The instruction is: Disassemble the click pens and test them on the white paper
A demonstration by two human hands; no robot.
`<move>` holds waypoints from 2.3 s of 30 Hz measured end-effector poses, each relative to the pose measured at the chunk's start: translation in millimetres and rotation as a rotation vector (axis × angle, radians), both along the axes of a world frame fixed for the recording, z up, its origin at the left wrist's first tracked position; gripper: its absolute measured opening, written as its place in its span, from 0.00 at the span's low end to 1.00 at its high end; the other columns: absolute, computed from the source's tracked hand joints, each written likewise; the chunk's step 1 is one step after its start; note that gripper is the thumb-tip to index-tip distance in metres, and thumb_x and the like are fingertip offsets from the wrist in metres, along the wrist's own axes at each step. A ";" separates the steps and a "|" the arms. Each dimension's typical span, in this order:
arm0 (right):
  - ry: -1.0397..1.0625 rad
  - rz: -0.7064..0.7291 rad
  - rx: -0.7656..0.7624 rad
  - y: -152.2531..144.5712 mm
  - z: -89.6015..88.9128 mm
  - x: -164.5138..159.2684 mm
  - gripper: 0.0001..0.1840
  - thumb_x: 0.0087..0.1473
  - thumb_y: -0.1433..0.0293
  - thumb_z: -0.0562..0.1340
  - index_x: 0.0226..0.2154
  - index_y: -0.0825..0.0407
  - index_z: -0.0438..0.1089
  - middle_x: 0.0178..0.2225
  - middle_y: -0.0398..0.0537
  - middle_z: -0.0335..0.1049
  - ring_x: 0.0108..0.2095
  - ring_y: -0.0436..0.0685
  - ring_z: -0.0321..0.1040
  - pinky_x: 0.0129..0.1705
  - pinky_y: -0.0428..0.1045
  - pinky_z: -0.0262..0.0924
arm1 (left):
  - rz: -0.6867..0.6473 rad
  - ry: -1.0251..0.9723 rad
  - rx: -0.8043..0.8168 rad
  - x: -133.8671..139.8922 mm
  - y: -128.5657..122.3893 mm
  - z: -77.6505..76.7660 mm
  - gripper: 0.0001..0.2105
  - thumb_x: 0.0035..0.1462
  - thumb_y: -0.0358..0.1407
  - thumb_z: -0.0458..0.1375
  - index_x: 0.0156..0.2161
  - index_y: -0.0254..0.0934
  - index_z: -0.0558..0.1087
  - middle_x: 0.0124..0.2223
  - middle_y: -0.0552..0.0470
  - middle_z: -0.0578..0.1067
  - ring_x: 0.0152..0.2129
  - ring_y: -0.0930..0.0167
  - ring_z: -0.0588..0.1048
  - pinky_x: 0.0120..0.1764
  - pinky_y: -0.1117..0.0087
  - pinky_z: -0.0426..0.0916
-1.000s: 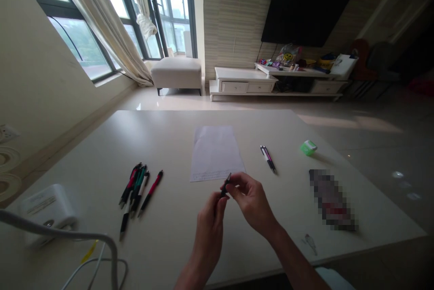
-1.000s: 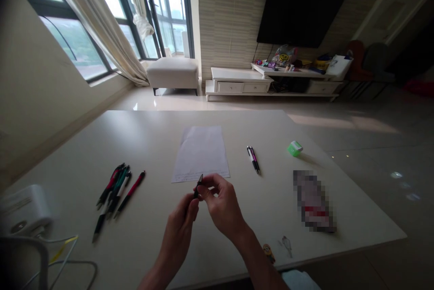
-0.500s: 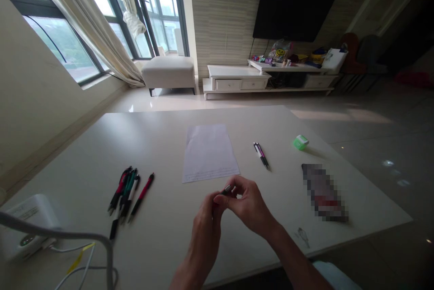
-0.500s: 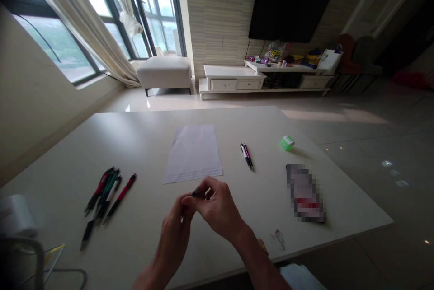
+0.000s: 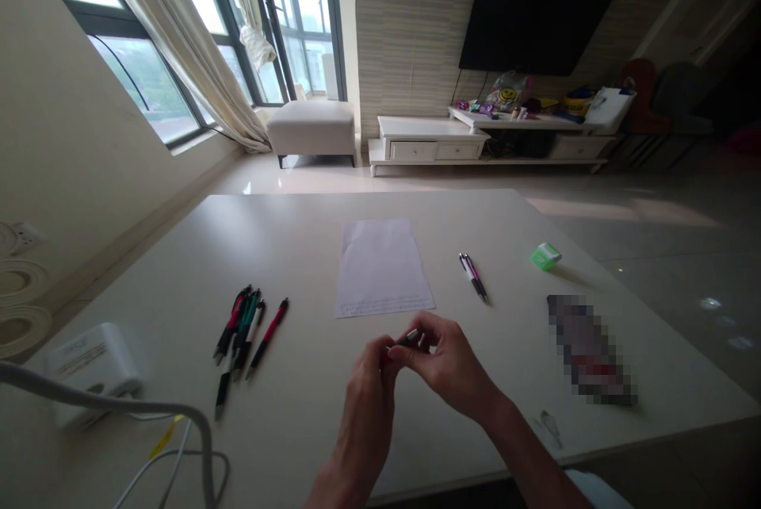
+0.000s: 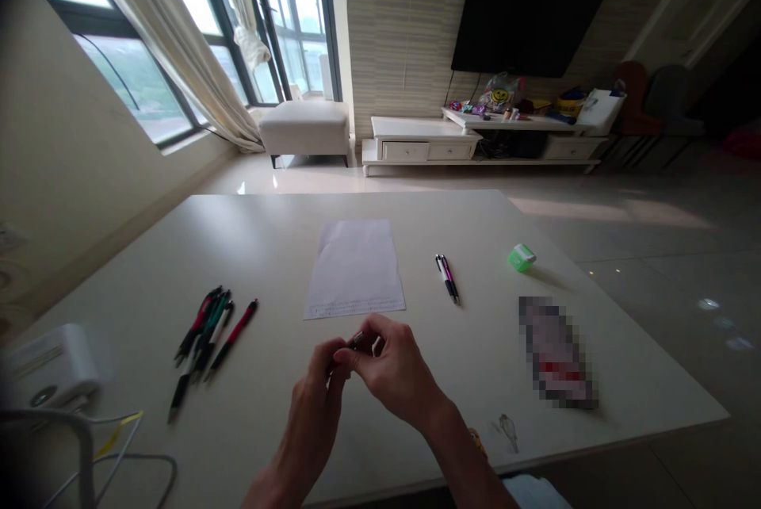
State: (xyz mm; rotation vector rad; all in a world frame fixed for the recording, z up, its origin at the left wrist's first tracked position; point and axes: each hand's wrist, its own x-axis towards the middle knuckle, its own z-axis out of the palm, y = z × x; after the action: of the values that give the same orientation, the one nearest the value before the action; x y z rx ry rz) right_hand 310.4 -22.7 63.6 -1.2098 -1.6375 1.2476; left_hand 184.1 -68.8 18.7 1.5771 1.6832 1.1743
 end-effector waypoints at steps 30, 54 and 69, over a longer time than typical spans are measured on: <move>0.193 -0.129 -0.025 2.0 -18.8 -9.2 0.12 0.44 0.62 0.66 0.26 0.55 0.69 0.20 0.41 0.64 0.21 0.48 0.57 0.22 0.44 0.54 | -0.066 0.100 -0.024 -6.3 2.7 -4.3 0.09 0.60 0.36 0.44 0.32 0.38 0.64 0.25 0.56 0.68 0.21 0.74 0.66 0.26 0.74 0.61; 0.345 0.021 -0.068 4.2 -17.2 -8.7 0.13 0.46 0.60 0.64 0.29 0.54 0.72 0.31 0.47 0.68 0.22 0.47 0.60 0.21 0.44 0.56 | -0.091 0.002 -0.113 -8.3 -1.5 -3.0 0.09 0.60 0.38 0.45 0.33 0.39 0.65 0.25 0.58 0.67 0.21 0.74 0.63 0.27 0.74 0.58; 0.369 -0.028 -0.127 0.7 -17.5 -10.5 0.13 0.47 0.61 0.63 0.30 0.55 0.73 0.19 0.43 0.67 0.15 0.46 0.55 0.17 0.44 0.54 | -0.075 -0.079 -0.142 -5.1 -0.4 -5.0 0.09 0.58 0.39 0.46 0.31 0.38 0.65 0.23 0.58 0.65 0.20 0.74 0.62 0.26 0.74 0.57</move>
State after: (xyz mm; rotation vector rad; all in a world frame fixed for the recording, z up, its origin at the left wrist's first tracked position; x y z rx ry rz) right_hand 299.9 -22.0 46.0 -0.9991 -1.2847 1.4753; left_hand 179.0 -69.3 13.8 1.4751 1.6054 1.0417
